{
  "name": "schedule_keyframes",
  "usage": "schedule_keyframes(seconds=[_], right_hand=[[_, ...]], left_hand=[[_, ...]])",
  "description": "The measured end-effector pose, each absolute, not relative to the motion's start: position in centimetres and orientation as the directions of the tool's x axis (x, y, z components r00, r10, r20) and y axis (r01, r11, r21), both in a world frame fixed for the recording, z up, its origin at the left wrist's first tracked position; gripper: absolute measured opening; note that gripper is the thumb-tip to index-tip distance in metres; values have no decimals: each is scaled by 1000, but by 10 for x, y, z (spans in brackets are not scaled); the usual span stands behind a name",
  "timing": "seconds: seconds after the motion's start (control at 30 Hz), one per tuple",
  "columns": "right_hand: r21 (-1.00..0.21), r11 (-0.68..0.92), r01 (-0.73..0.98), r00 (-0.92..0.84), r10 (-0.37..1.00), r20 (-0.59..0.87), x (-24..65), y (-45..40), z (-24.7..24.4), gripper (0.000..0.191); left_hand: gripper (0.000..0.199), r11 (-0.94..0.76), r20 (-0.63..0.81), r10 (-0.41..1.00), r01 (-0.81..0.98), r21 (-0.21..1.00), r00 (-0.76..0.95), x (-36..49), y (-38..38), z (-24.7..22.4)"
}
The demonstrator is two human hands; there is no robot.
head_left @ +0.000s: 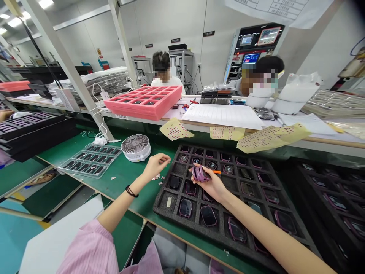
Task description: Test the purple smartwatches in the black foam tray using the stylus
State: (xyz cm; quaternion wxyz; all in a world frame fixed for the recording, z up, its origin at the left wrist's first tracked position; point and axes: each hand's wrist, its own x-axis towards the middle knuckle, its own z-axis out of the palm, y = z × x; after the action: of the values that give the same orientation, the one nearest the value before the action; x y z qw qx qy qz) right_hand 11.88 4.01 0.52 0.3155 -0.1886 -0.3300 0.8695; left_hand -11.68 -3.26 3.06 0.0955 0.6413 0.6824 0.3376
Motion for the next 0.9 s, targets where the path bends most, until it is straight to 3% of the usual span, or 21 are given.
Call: schedule_keyframes(seconds=[0.1,0.23,0.47,0.67,0.9], right_hand=[[-693,-609,-386,-777,619,-112,120,40,5,32],[-671,-658,-342,-823,555,-125,121,39,4,30],[-690,-672,-270,-908,417,-51,123,35,7,26],[-723,-670,-169,-952,301,-55,124,34,6,30],[-726,-665,-176,-943,326,-71,124,34,5,30]], left_hand=[[24,-369,419,905,619,694,70,-79,-40,48],[22,-589,497,808,432,683,316,-51,-40,53],[30,-573,466,820,478,666,334,-50,-30,46],[22,-598,355,783,459,657,511,-53,-21,60],[23,-603,305,761,450,659,572,-55,-15,66]])
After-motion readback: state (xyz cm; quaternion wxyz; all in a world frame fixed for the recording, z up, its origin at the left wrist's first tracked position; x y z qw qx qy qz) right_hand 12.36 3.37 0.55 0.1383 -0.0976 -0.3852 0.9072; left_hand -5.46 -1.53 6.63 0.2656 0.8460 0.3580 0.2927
